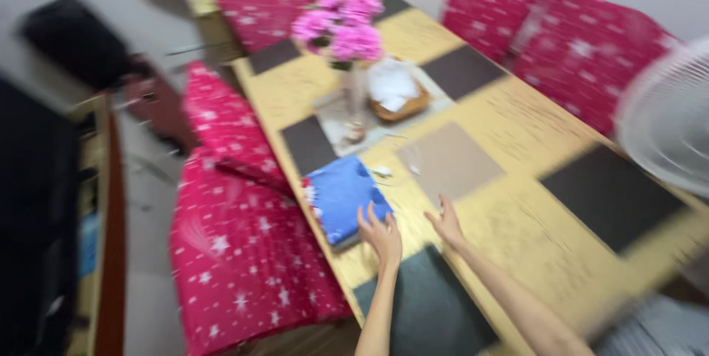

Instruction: The person folds multiple towels on a dining table, smoothing and aligning edges before stacking them. They handle a blue Hello Kitty towel and a cream towel with red hearts, folding each into neat rectangles and placing them in a growing stack.

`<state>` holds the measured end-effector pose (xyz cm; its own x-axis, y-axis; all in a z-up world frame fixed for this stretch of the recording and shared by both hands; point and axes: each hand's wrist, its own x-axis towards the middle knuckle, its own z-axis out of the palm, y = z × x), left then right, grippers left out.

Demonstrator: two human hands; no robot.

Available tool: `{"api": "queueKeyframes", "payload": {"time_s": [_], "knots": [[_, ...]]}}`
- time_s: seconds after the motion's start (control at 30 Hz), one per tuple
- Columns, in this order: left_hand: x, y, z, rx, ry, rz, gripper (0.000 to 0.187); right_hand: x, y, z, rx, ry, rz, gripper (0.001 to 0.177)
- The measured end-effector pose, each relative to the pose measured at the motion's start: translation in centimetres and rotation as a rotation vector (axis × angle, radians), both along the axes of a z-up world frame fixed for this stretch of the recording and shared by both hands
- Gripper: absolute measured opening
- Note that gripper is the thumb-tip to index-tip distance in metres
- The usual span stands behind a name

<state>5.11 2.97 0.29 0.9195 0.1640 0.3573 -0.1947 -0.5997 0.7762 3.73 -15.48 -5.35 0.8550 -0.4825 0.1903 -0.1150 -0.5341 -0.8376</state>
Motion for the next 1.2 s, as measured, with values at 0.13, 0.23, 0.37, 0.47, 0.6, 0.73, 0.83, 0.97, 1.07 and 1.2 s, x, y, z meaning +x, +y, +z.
{"api": "queueKeyframes", "payload": {"time_s": [0.13, 0.23, 0.37, 0.47, 0.6, 0.73, 0.83, 0.97, 1.07, 1.2], "knots": [[-4.2, -8.2, 2.3, -0.029, 0.006, -0.303, 0.057, -7.3, -8.6, 1.2, 0.247, 0.143, -0.250, 0.080], [-8.3, -14.2, 3.5, -0.060, -0.015, -0.534, 0.054, -14.5, -14.1, 2.2, 0.246, 0.062, -0.428, 0.074], [-15.2, -21.3, 4.7, -0.134, -0.015, -0.840, 0.046, -26.1, -20.5, 3.4, 0.165, -0.087, -0.607, 0.065], [-21.5, -25.6, 5.5, -0.177, -0.029, -1.045, 0.044, -35.7, -23.1, 4.0, 0.006, -0.145, -0.707, 0.060], [-30.6, -29.8, 5.1, -0.223, 0.032, -1.303, 0.035, -47.6, -25.0, 4.9, -0.038, -0.063, -0.895, 0.056], [-39.9, -33.2, 4.1, -0.201, 0.156, -1.496, 0.025, -59.7, -24.7, 7.3, -0.416, -0.043, -0.961, 0.036], [-47.5, -35.4, 4.1, -0.248, 0.086, -1.635, 0.027, -67.8, -24.3, 10.5, -0.535, -0.019, -1.024, 0.034], [-55.6, -37.0, 6.1, -0.249, 0.021, -1.722, 0.040, -75.8, -22.4, 14.8, -0.550, -0.025, -1.094, 0.031], [-60.1, -38.1, 9.5, -0.183, 0.068, -1.732, 0.066, -80.2, -22.4, 18.0, -0.578, 0.100, -1.156, 0.032], [-63.8, -39.7, 12.3, 0.106, -0.436, -1.737, 0.077, -84.3, -22.9, 19.7, -0.619, 0.417, -1.090, 0.051]]}}
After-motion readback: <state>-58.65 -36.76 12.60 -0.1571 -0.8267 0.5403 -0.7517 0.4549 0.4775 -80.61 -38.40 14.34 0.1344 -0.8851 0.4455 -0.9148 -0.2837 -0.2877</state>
